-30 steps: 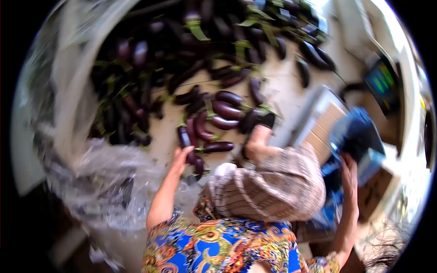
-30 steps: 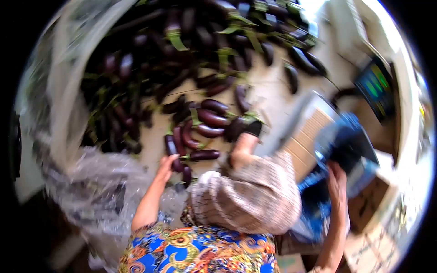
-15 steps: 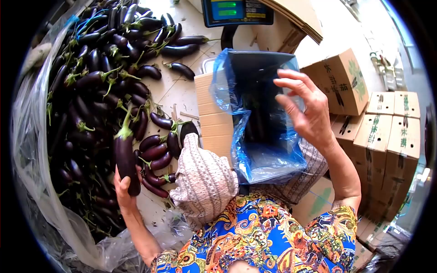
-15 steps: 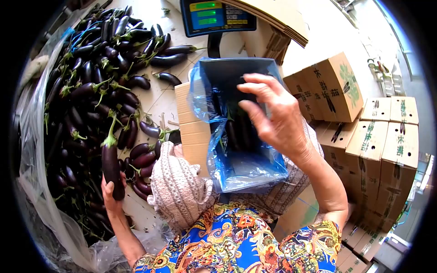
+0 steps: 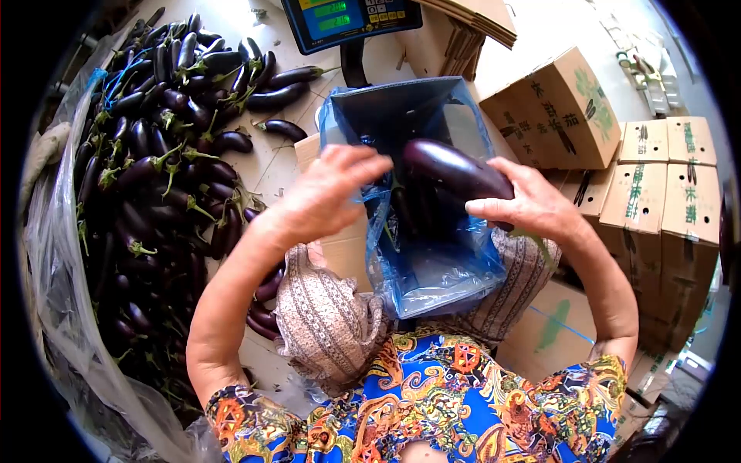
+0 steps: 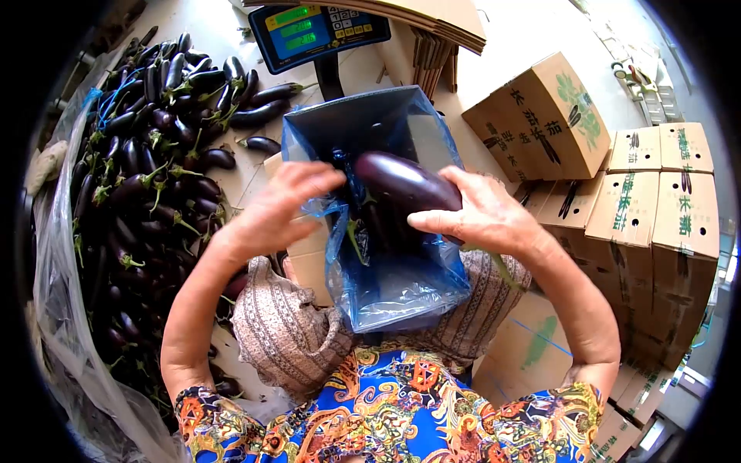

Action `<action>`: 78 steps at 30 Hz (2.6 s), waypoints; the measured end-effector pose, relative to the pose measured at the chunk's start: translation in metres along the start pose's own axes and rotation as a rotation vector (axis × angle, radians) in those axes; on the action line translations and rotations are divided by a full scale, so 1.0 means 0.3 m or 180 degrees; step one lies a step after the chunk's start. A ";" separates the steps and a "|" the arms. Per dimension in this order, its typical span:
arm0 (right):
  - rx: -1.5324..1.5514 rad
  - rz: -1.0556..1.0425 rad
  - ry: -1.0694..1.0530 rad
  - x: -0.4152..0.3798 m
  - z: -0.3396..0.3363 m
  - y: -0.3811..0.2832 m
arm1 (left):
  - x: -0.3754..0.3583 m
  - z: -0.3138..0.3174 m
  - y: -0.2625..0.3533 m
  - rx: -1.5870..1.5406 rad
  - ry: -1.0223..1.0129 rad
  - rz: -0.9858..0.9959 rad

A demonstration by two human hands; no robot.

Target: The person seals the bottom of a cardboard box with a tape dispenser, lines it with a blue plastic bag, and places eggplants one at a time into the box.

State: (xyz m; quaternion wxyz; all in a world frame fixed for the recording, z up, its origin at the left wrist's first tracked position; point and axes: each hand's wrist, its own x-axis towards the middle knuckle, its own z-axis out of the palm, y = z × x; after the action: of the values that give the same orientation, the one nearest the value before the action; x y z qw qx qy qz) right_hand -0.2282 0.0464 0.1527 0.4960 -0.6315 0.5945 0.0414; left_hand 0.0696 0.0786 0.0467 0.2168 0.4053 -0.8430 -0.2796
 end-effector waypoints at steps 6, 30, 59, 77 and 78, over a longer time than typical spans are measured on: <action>0.1029 0.0063 -0.0088 0.198 0.186 0.124 | -0.070 0.080 -0.091 0.0917 0.0298 0.0219; -0.0363 0.0370 0.0525 0.644 0.501 0.361 | -0.417 0.279 -0.316 -0.0776 0.1205 -0.1546; -0.1361 -0.1023 0.0460 0.638 0.591 0.433 | -0.641 0.473 -0.364 -0.2293 0.2854 -0.2784; -0.1685 -0.1086 0.0040 0.577 0.456 0.377 | -1.241 0.460 -0.876 -0.0438 0.3717 -0.5323; -0.1616 -0.1057 -0.0032 0.565 0.441 0.369 | -1.214 0.460 -0.910 -0.0614 0.4104 -0.5446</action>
State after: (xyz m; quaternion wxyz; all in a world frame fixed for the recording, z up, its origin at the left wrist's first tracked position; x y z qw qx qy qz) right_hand -0.1956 0.0375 -0.0867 0.3253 -0.8236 0.4513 0.1102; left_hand 0.3515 0.2718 -0.2840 0.3839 0.9129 0.0194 -0.1373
